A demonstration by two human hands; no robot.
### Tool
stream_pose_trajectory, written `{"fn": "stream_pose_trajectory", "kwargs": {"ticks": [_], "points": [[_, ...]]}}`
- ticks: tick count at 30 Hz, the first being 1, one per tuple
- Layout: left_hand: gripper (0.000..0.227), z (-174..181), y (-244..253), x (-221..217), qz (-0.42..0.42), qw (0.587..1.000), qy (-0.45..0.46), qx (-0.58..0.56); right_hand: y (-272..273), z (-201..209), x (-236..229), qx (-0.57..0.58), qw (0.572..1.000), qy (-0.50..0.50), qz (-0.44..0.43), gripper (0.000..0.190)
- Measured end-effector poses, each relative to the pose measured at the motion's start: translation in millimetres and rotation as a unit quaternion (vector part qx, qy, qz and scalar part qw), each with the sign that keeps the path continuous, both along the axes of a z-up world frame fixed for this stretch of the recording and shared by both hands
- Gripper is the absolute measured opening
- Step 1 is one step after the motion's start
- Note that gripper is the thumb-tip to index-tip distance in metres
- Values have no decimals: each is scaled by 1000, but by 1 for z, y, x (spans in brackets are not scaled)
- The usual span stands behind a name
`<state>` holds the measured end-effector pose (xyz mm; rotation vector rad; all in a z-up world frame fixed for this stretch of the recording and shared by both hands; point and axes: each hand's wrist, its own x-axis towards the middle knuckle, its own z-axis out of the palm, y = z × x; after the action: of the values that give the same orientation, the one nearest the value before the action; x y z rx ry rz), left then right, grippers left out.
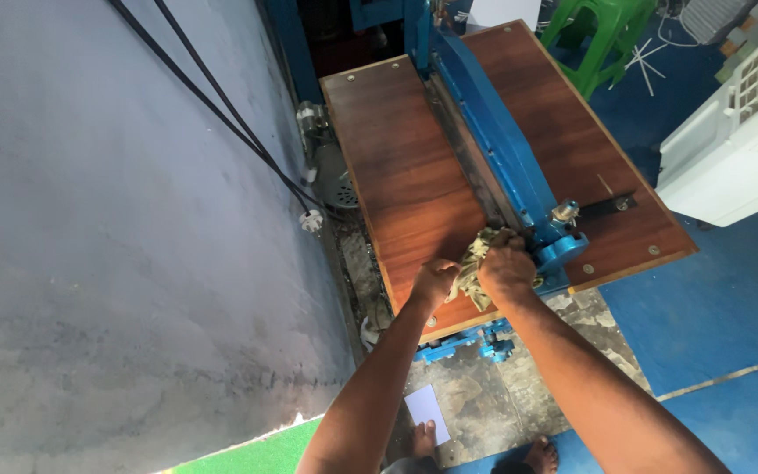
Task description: The person wipes the wooden surface of a blue industrial machine with a cloth, then moves to clean the lower mechanical parts including gears and shafts. The person uses a cloth to wipe various surfaces of the machine.
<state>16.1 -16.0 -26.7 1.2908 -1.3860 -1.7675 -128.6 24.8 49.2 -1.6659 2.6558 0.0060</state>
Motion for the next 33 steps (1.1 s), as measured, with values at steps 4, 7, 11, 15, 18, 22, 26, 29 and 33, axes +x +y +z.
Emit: {"fn": "stream_pose_trajectory", "kwargs": {"ticks": [4, 7, 11, 15, 18, 22, 26, 29, 33], "points": [[23, -12, -4, 2, -4, 999, 40, 21, -10, -17, -7, 27, 999, 27, 10, 68], [23, -13, -2, 6, -22, 999, 45, -19, -18, -11, -7, 52, 998, 19, -3, 70], [28, -1, 3, 14, -58, 995, -19, -84, -26, 2, -11, 211, 976, -16, 45, 41], [34, 13, 3, 16, -85, 985, -110, -100, -34, 7, -11, 156, 985, -65, -33, 51], [37, 18, 1, 14, -105, 978, -144, -106, -34, 13, -10, 122, 990, -57, -47, 58], [35, 21, 1, 10, -105, 979, -159, -78, -31, 30, -6, 178, 978, -106, -34, 41], [38, 24, 5, 10, -92, 973, -203, -57, -28, 48, -3, 155, 983, -93, 35, 35], [41, 30, 8, 2, -67, 963, -253, -64, -27, 52, -4, 170, 979, -114, -8, 39], [48, 45, 6, -5, -64, 952, -292, -68, -32, 55, -5, 168, 980, -105, -9, 42]]}}
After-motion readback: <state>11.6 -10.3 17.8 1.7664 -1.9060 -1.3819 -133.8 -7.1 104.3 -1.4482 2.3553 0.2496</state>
